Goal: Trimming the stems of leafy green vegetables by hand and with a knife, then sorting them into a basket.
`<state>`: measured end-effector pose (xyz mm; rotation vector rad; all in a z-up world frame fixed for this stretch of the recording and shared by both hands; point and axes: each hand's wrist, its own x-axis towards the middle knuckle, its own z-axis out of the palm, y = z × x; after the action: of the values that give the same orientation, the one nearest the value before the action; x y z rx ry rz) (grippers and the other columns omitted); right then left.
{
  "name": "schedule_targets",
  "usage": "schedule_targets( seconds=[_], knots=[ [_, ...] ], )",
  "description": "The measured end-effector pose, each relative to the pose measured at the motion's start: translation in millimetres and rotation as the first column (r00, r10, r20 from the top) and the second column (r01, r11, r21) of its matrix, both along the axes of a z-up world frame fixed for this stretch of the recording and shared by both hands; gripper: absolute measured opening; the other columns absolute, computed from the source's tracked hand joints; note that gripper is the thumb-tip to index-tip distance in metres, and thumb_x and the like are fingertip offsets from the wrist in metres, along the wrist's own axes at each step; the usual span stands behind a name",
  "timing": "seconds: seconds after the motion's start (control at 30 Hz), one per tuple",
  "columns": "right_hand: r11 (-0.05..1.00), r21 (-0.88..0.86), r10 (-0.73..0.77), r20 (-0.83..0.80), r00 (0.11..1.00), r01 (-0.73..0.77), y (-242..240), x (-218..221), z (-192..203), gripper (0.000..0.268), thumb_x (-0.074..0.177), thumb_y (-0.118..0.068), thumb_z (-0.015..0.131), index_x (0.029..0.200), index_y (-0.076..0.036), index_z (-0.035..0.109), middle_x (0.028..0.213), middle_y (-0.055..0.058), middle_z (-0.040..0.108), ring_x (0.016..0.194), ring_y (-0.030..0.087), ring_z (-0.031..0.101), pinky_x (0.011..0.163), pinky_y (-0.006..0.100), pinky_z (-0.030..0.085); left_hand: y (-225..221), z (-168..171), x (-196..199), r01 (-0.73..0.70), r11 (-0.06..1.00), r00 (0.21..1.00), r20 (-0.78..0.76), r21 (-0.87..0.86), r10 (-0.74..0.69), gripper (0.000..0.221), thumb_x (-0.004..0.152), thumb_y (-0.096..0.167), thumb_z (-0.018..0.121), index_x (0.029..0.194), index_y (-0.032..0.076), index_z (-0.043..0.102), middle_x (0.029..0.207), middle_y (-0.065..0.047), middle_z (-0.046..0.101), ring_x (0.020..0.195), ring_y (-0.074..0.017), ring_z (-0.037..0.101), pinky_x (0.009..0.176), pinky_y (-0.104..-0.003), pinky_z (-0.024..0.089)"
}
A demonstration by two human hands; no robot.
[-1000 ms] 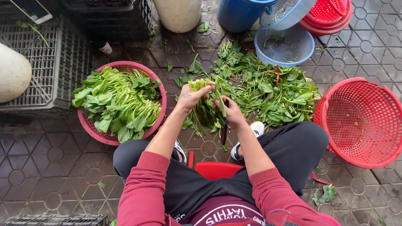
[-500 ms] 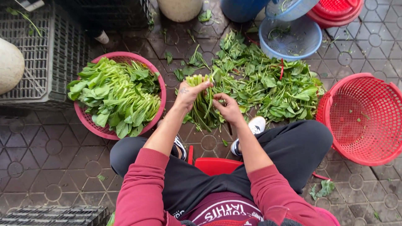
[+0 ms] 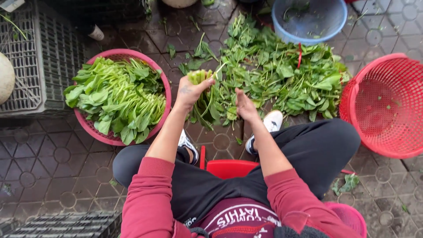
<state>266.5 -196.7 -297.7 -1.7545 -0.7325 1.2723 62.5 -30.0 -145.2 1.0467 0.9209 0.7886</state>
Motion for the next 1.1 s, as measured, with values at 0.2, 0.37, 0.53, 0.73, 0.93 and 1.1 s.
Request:
schedule_targets(
  seconds=[0.2,0.37,0.53,0.73,0.93,1.1],
  knots=[
    [0.990,0.142,-0.022,0.050,0.998,0.015,11,-3,91,0.096,0.110,-0.084,0.023,0.170,-0.013,0.047,0.108,0.007,0.058,0.065,0.014,0.061,0.053,0.028,0.058,4,-18,-1,0.192,0.875,0.923,-0.386,0.445,-0.006,0.030,0.089,0.031,0.100,0.111,0.019,0.083,0.081,-0.006,0.079,0.073,-0.0176,0.073,0.071,-0.038,0.060],
    [0.950,0.204,-0.120,-0.461,0.879,0.237,19,-30,143,0.058,0.119,-0.050,0.046,0.154,-0.006,0.060,0.106,0.001,0.054,0.061,0.007,0.046,0.048,0.021,0.039,-1,-17,-3,0.435,0.626,0.785,-0.613,0.647,0.089,0.029,0.096,0.046,0.089,0.116,0.029,0.076,0.084,-0.006,0.074,0.081,-0.0364,0.077,0.074,-0.050,0.061],
    [0.898,0.314,-0.087,-0.560,0.824,0.308,21,-36,100,0.050,0.119,-0.023,0.061,0.164,-0.002,0.052,0.123,0.004,0.064,0.063,0.008,0.051,0.050,0.021,0.043,-12,-6,6,0.469,0.558,0.796,-0.601,0.685,0.068,0.028,0.097,0.045,0.088,0.116,0.030,0.074,0.081,-0.005,0.069,0.080,-0.0362,0.076,0.074,-0.048,0.061],
    [0.858,0.328,-0.152,-0.573,0.805,0.396,23,-34,81,0.035,0.114,-0.021,0.070,0.145,-0.004,0.068,0.105,0.011,0.069,0.056,0.011,0.051,0.047,0.025,0.042,-26,11,15,0.380,0.747,0.850,-0.525,0.545,-0.050,0.026,0.093,0.042,0.090,0.114,0.032,0.076,0.083,-0.009,0.075,0.087,-0.0396,0.077,0.075,-0.052,0.060],
    [0.801,0.173,-0.349,-0.642,0.683,0.572,30,-19,98,0.026,0.109,-0.040,0.076,0.124,-0.019,0.076,0.091,-0.004,0.069,0.055,0.008,0.051,0.049,0.025,0.041,-31,9,25,0.299,0.879,0.920,-0.356,0.370,-0.163,0.029,0.083,0.030,0.098,0.108,0.026,0.083,0.081,-0.012,0.079,0.081,-0.0288,0.079,0.076,-0.040,0.061],
    [0.829,0.401,-0.264,-0.336,0.904,0.390,18,-25,143,0.037,0.103,-0.018,0.085,0.137,-0.008,0.073,0.108,0.000,0.070,0.057,-0.001,0.051,0.050,0.016,0.044,-33,17,32,0.153,0.962,0.986,-0.094,0.227,-0.135,0.023,0.085,0.018,0.099,0.101,0.017,0.083,0.076,0.000,0.073,0.077,-0.0062,0.065,0.072,-0.026,0.057]
  ],
)
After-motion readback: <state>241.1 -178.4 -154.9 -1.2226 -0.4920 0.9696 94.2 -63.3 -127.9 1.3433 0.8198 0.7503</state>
